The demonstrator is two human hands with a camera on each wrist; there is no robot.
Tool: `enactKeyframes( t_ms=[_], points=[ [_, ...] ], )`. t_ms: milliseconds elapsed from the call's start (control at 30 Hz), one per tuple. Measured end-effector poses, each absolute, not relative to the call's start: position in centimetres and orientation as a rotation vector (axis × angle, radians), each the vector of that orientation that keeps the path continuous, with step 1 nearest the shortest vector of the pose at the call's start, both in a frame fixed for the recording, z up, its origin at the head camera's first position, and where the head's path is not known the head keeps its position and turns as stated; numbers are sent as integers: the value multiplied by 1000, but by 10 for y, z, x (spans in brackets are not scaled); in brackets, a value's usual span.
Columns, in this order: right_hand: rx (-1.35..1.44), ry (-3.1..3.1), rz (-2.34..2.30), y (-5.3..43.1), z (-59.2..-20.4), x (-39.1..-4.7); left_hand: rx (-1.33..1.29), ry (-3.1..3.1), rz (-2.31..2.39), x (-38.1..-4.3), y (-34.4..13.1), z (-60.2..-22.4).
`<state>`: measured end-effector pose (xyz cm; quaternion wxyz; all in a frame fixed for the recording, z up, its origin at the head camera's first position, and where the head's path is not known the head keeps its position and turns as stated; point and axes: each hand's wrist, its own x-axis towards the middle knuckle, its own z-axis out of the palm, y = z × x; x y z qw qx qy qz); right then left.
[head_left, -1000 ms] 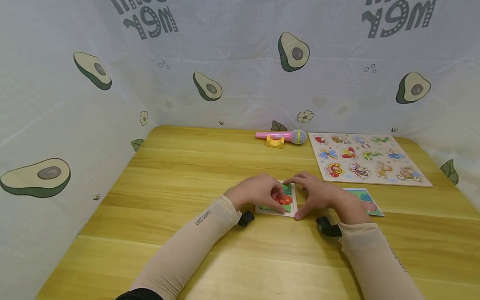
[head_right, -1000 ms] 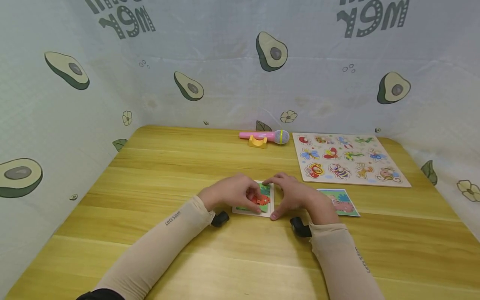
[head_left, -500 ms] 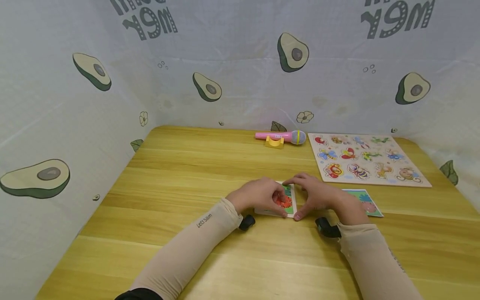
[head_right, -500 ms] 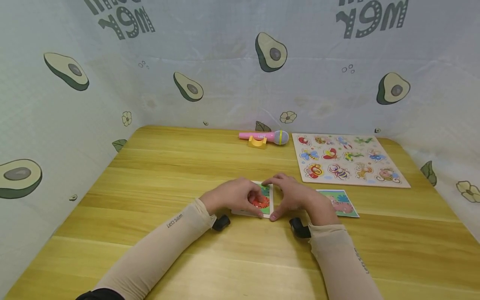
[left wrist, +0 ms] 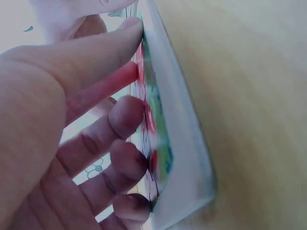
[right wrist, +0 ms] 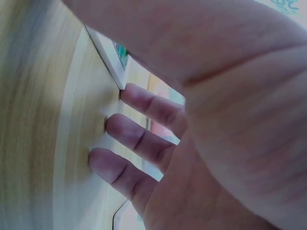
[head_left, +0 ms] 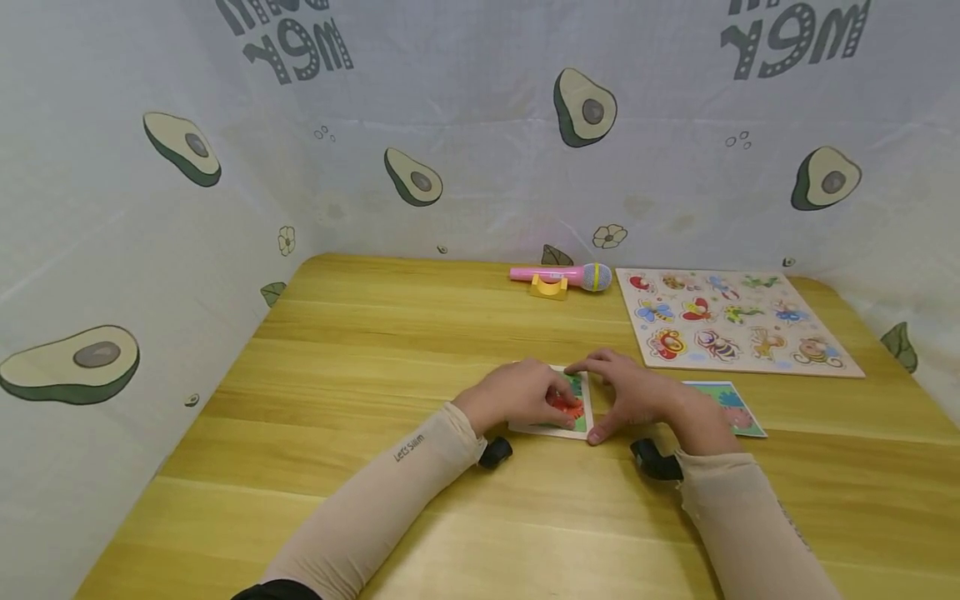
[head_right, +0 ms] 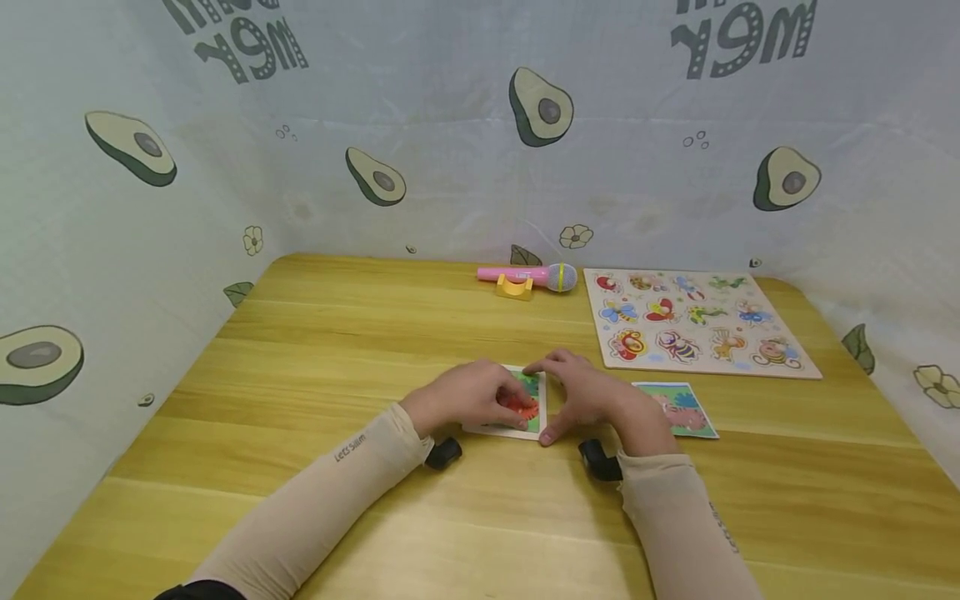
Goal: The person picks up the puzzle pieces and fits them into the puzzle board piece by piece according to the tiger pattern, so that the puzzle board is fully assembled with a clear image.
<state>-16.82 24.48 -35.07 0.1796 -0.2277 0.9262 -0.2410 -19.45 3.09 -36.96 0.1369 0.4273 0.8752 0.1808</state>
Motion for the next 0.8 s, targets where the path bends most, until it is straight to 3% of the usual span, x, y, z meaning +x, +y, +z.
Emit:
enactKeyframes(
  t_ms=[800],
  points=[
    [-603,2680,-644,249,-353,-169,1271,2710,430,-195,30,-373]
  ],
)
